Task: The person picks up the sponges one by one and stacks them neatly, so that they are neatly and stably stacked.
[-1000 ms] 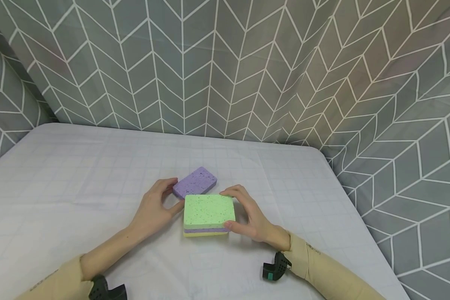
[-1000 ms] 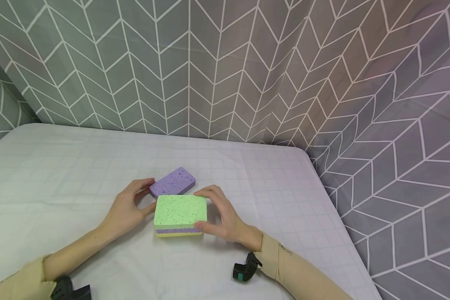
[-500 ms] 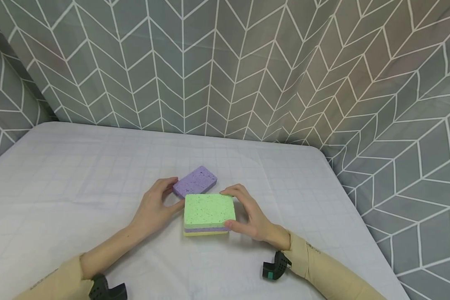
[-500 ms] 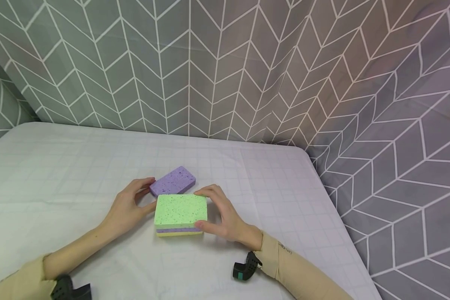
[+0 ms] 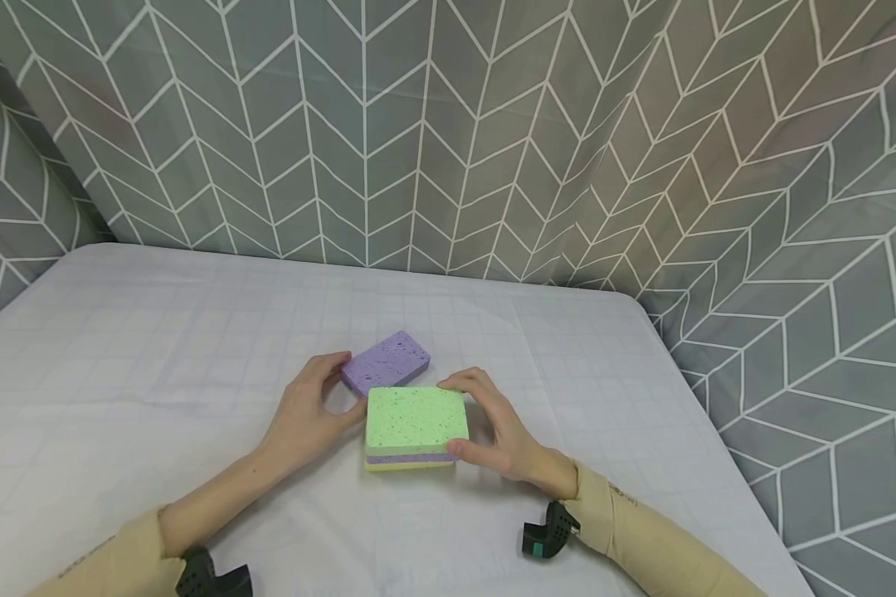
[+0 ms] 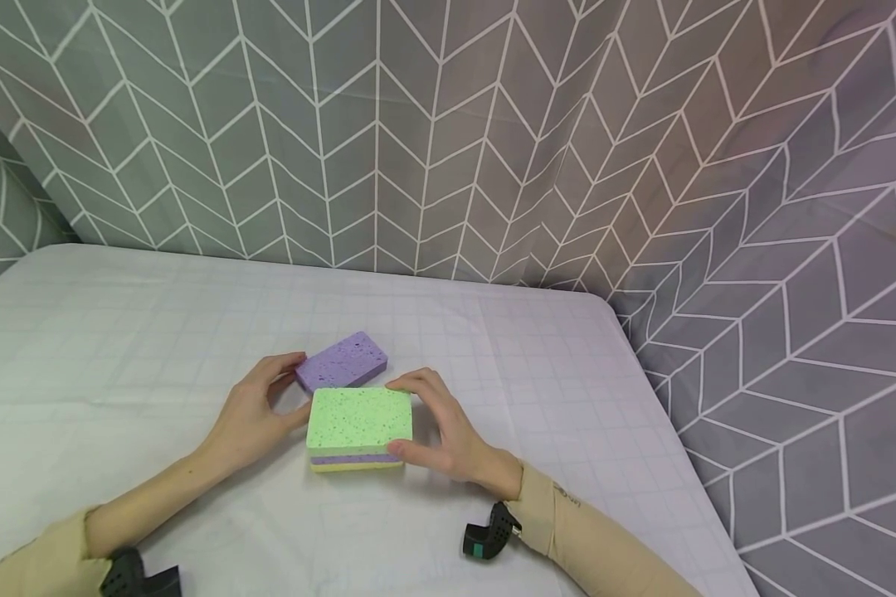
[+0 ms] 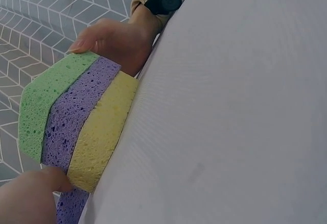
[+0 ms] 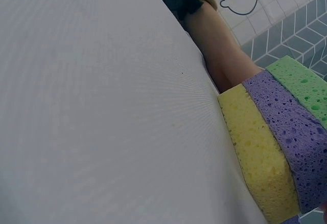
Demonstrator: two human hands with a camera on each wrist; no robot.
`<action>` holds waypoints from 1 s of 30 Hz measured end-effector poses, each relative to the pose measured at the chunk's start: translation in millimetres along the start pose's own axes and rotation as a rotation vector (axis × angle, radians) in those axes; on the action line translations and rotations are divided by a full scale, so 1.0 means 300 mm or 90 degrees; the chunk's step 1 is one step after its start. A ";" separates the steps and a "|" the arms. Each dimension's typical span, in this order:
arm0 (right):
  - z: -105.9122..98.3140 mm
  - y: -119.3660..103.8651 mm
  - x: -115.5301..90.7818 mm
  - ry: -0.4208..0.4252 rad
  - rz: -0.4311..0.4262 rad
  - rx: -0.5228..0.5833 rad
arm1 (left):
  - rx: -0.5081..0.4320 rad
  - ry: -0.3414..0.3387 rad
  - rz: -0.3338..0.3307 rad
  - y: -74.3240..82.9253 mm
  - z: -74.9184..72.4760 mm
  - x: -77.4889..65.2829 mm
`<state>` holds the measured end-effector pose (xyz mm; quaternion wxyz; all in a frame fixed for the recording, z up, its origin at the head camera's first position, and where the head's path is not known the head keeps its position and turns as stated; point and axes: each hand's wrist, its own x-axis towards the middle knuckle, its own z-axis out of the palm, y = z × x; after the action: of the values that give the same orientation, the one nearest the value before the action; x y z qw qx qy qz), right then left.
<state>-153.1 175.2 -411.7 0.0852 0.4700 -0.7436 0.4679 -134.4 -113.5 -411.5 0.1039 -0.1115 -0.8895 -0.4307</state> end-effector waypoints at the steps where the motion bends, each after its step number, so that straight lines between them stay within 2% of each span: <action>1: 0.000 0.000 -0.001 0.000 0.000 0.000 | 0.003 0.001 0.000 -0.001 0.000 0.000; 15: 0.000 -0.003 -0.002 0.000 0.006 -0.001 | 0.017 -0.005 -0.029 -0.007 -0.001 0.003; 30: 0.001 0.000 -0.001 -0.001 0.000 0.003 | 0.028 0.011 -0.011 -0.012 0.004 -0.002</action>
<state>-152.9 175.2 -412.1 0.0841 0.4705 -0.7425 0.4693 -135.0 -114.7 -415.0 0.1107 -0.0977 -0.8988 -0.4128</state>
